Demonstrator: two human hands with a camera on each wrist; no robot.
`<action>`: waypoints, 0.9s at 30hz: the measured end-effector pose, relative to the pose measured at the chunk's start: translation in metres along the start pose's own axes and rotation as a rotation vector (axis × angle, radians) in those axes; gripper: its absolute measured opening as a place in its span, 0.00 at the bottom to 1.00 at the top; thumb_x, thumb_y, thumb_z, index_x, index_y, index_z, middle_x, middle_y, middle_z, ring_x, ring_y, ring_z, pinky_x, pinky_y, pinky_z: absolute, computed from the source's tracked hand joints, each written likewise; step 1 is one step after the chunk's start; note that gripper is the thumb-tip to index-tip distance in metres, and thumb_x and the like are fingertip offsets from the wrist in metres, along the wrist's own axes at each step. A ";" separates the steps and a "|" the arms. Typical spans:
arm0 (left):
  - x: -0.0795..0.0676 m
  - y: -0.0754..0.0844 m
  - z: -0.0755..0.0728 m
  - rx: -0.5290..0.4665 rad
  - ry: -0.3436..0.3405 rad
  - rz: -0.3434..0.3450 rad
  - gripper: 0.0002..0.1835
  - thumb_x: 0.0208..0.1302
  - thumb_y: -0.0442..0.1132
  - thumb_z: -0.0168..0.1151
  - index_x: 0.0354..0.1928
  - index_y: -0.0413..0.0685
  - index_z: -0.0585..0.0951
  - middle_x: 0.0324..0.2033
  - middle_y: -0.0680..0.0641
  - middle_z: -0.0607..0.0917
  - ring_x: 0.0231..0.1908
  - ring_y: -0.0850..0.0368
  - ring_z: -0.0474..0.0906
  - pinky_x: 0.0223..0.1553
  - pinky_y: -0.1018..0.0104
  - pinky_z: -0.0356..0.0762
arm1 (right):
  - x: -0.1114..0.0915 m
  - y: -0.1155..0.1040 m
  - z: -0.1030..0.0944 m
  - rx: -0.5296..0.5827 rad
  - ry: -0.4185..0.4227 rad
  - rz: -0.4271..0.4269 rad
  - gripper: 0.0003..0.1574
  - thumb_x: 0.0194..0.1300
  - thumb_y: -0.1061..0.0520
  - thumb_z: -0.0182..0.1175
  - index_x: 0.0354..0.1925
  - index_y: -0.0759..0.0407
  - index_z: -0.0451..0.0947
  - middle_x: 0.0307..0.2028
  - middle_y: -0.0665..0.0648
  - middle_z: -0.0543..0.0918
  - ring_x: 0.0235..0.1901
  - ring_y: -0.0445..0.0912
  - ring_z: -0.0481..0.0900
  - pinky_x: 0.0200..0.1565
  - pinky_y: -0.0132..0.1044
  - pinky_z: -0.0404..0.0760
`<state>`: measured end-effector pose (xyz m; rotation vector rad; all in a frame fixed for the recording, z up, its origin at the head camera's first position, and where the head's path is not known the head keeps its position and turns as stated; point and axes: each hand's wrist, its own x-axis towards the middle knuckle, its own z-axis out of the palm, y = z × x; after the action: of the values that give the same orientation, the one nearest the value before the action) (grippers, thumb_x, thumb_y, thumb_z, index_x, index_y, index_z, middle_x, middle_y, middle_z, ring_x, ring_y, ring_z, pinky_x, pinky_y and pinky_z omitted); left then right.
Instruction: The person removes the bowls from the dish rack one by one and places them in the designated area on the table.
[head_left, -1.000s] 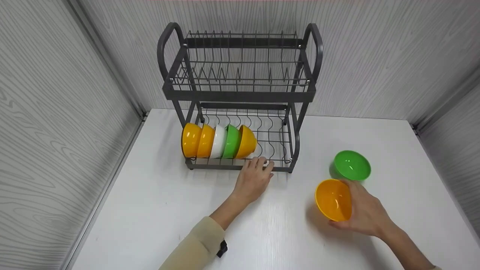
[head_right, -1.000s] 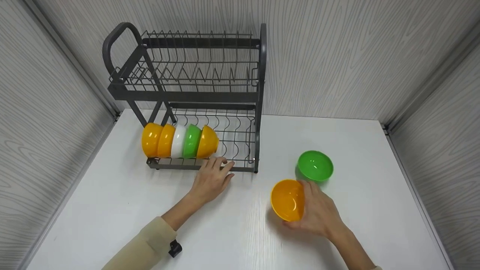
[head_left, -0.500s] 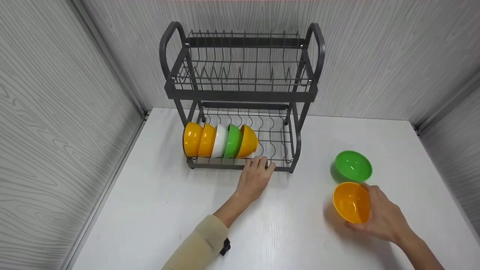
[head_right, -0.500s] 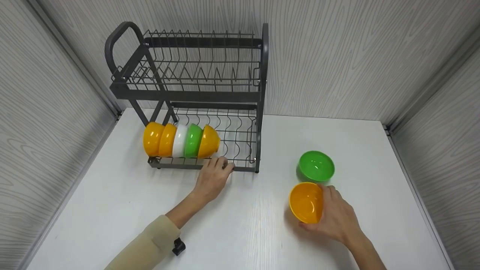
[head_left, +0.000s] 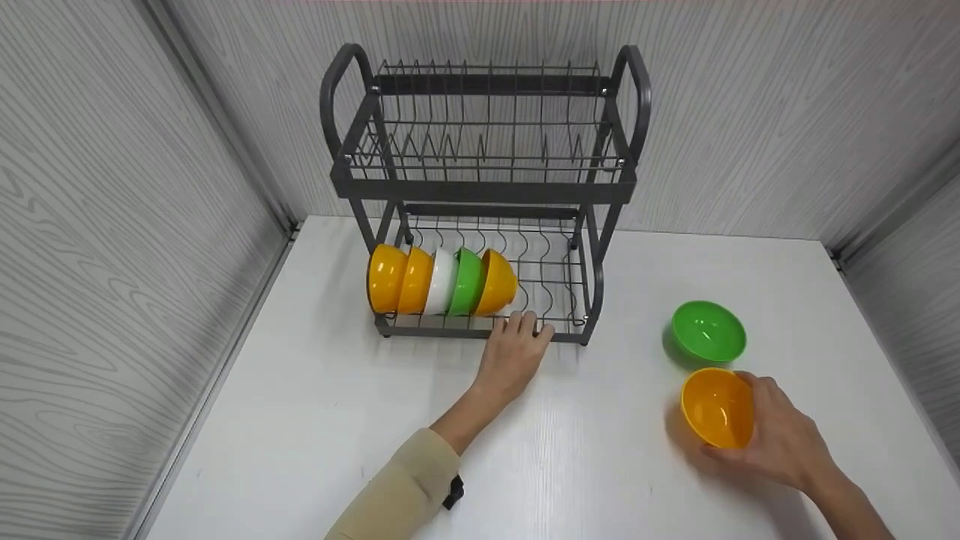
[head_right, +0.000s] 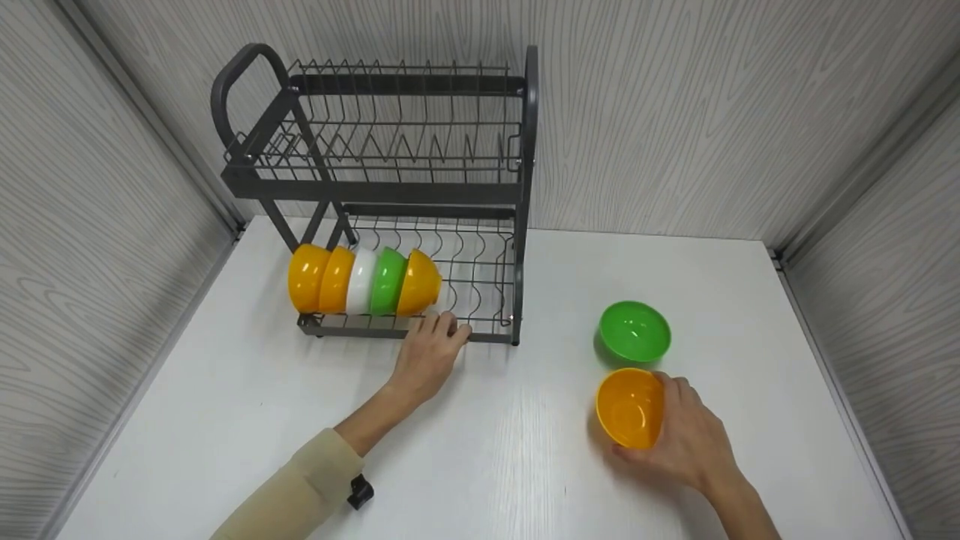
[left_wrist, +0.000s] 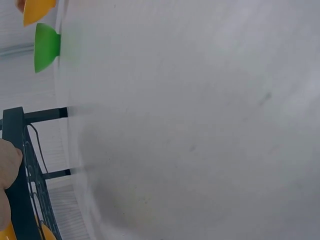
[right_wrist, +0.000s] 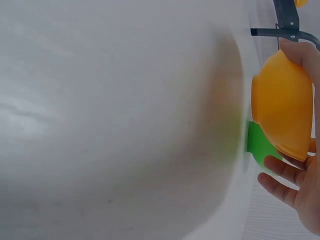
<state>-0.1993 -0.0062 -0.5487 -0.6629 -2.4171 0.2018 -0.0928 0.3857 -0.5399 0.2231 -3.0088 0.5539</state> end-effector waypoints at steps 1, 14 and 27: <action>0.000 0.000 0.000 0.001 0.004 0.000 0.11 0.67 0.37 0.71 0.48 0.59 0.83 0.47 0.49 0.85 0.48 0.53 0.82 0.44 0.63 0.80 | -0.001 0.001 0.001 -0.002 0.002 0.002 0.78 0.37 0.26 0.83 0.72 0.65 0.60 0.53 0.65 0.76 0.48 0.60 0.81 0.41 0.64 0.85; -0.001 -0.001 -0.002 0.004 -0.027 0.013 0.12 0.68 0.40 0.69 0.51 0.60 0.84 0.48 0.49 0.85 0.50 0.53 0.82 0.46 0.64 0.82 | -0.008 0.006 0.008 -0.007 -0.050 0.064 0.80 0.38 0.22 0.81 0.73 0.65 0.58 0.56 0.67 0.75 0.51 0.63 0.80 0.47 0.68 0.85; 0.000 0.000 -0.001 0.005 -0.031 0.017 0.13 0.67 0.40 0.70 0.52 0.60 0.84 0.48 0.49 0.84 0.50 0.53 0.81 0.46 0.64 0.82 | -0.009 0.007 0.011 -0.009 -0.070 0.091 0.80 0.40 0.20 0.78 0.75 0.63 0.57 0.57 0.68 0.74 0.50 0.64 0.81 0.45 0.68 0.85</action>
<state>-0.1990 -0.0065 -0.5479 -0.6828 -2.4405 0.2270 -0.0854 0.3891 -0.5530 0.1074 -3.1012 0.5512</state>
